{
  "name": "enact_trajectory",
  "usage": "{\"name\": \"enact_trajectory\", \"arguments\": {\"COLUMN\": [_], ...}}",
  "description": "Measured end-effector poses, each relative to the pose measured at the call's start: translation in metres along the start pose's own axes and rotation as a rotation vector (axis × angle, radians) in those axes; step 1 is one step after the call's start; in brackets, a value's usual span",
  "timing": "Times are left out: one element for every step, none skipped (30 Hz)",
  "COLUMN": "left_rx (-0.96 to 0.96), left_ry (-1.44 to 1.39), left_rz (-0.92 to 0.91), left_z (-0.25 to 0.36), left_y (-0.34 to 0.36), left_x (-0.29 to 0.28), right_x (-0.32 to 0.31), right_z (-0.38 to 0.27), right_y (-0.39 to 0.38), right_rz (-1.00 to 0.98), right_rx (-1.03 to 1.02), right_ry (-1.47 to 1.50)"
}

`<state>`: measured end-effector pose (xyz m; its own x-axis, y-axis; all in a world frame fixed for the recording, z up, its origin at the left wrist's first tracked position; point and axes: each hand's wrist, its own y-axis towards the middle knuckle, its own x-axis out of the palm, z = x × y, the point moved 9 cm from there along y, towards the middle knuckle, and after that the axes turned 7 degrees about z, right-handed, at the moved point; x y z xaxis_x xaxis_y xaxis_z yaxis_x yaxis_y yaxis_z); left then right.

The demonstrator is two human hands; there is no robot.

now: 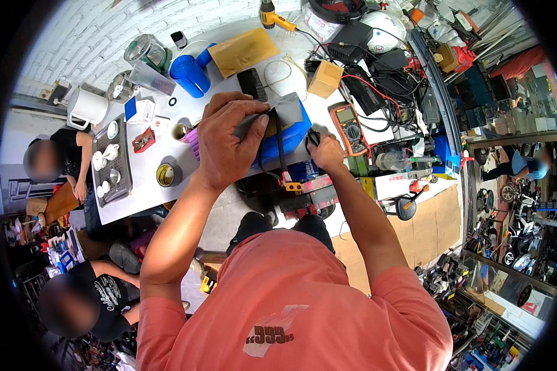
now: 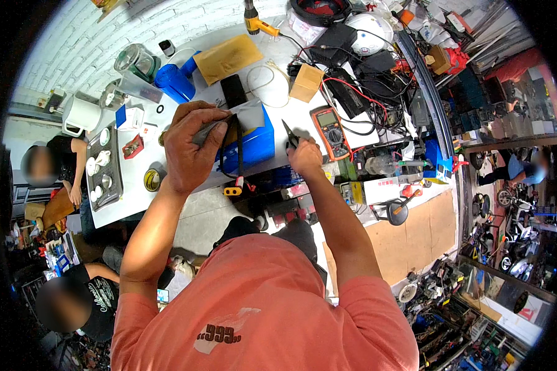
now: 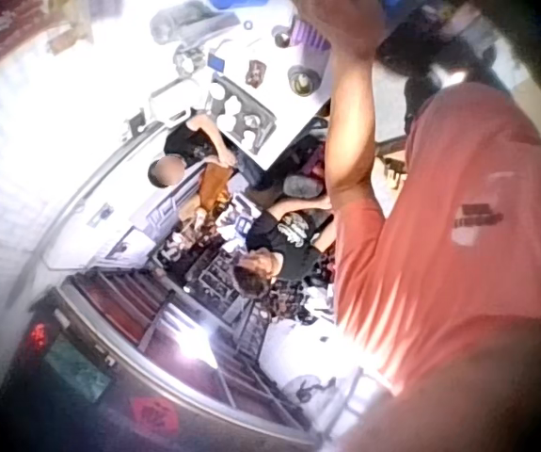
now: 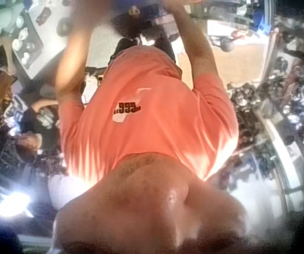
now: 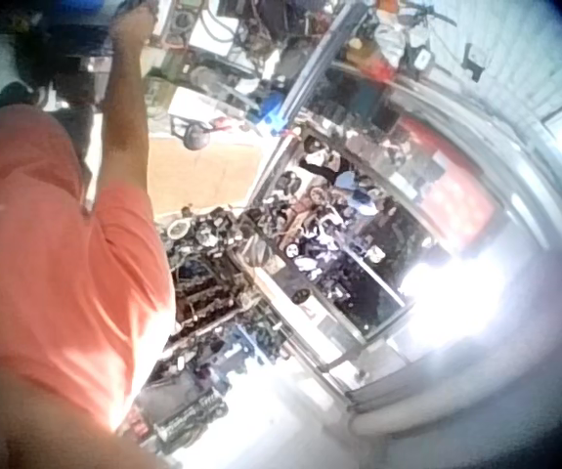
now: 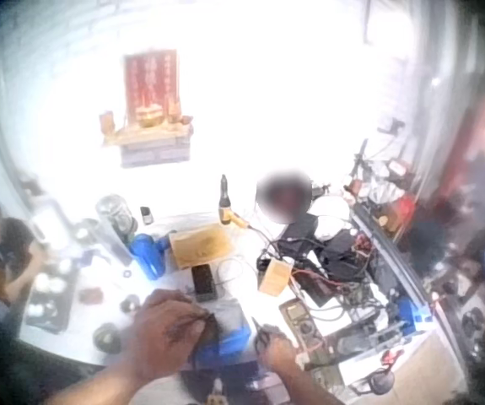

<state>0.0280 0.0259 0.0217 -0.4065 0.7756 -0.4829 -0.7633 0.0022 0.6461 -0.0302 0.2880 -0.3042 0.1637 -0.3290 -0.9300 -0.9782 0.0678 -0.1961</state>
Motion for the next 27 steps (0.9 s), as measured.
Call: {"name": "enact_trajectory", "arguments": {"left_rx": [-0.003, -0.017, -0.041, -0.064, -0.069, -0.076, -0.078, -0.094, -0.110, -0.120, -0.134, -0.143, -0.151, -0.127, -0.111, -0.096, -0.098, -0.103, -0.109, -0.064, -0.021, 0.023, 0.056, 0.104, 0.152, 0.200, 0.254], "left_ry": [-0.006, -0.016, -0.023, -0.034, -0.045, -0.058, -0.067, -0.074, -0.078, -0.086, -0.097, -0.110, -0.122, -0.121, -0.116, -0.111, -0.110, -0.106, -0.102, -0.100, -0.090, -0.080, -0.031, -0.001, 0.030, 0.061, 0.098], "left_rz": [0.006, 0.007, 0.017, 0.026, 0.024, 0.022, 0.019, 0.022, 0.024, 0.023, 0.026, 0.031, 0.034, 0.025, 0.019, 0.013, 0.013, 0.015, 0.017, 0.023, 0.028, 0.031, 0.037, 0.044, 0.052, 0.059, 0.059], "left_z": [0.000, -0.001, -0.004, -0.007, -0.008, -0.010, -0.011, -0.012, -0.011, -0.011, -0.013, -0.017, -0.020, -0.020, -0.022, -0.022, -0.022, -0.021, -0.020, -0.017, -0.015, -0.012, -0.010, -0.003, 0.007, 0.014, 0.020], "left_y": [0.000, 0.000, -0.002, -0.004, -0.004, -0.004, -0.003, -0.002, -0.001, 0.000, -0.001, -0.001, -0.002, -0.002, -0.004, -0.005, -0.005, -0.005, -0.005, -0.004, -0.004, -0.005, -0.007, -0.006, -0.005, -0.005, -0.007], "left_x": [0.000, 0.000, -0.003, -0.004, -0.002, 0.000, 0.000, 0.000, 0.000, 0.000, 0.000, 0.002, 0.002, 0.004, 0.003, 0.003, 0.004, 0.003, 0.004, 0.004, 0.003, 0.003, 0.004, 0.004, 0.002, 0.001, 0.000], "right_x": [-0.013, -0.041, -0.076, -0.113, -0.152, -0.188, -0.210, -0.227, -0.236, -0.247, -0.243, -0.239, -0.235, -0.229, -0.224, -0.228, -0.232, -0.235, -0.242, -0.247, -0.250, -0.251, -0.265, -0.267, -0.261, -0.253, -0.250], "right_z": [-0.006, -0.019, -0.036, -0.052, -0.074, -0.093, -0.110, -0.126, -0.142, -0.156, -0.166, -0.175, -0.180, -0.183, -0.187, -0.186, -0.185, -0.186, -0.181, -0.174, -0.166, -0.158, -0.163, -0.159, -0.151, -0.143, -0.140], "right_y": [-0.004, -0.015, -0.037, -0.060, -0.089, -0.119, -0.139, -0.155, -0.165, -0.169, -0.165, -0.161, -0.159, -0.157, -0.155, -0.153, -0.151, -0.150, -0.147, -0.140, -0.135, -0.127, -0.132, -0.127, -0.118, -0.109, -0.104], "right_rz": [-0.028, 0.113, 0.246, 0.379, 0.544, 0.706, 0.718, 0.730, 0.718, 0.696, 0.683, 0.675, 0.666, 0.657, 0.638, 0.633, 0.628, 0.617, 0.671, 0.633, 0.588, 0.539, 0.690, 0.654, 0.591, 0.525, 0.502], "right_rx": [0.029, -0.063, -0.165, -0.265, -0.446, -0.629, -0.738, -0.846, -0.922, -1.011, -1.046, -1.079, -1.097, -1.115, -1.138, -1.140, -1.141, -1.144, -1.078, -0.952, -0.821, -0.684, -0.800, -0.728, -0.628, -0.525, -0.479], "right_ry": [0.127, 0.253, 0.372, 0.491, 0.506, 0.517, 0.497, 0.476, 0.420, 0.412, 0.352, 0.290, 0.265, 0.239, 0.215, 0.268, 0.321, 0.376, 0.449, 0.596, 0.743, 0.883, 0.717, 0.792, 0.919, 1.043, 1.099]}}
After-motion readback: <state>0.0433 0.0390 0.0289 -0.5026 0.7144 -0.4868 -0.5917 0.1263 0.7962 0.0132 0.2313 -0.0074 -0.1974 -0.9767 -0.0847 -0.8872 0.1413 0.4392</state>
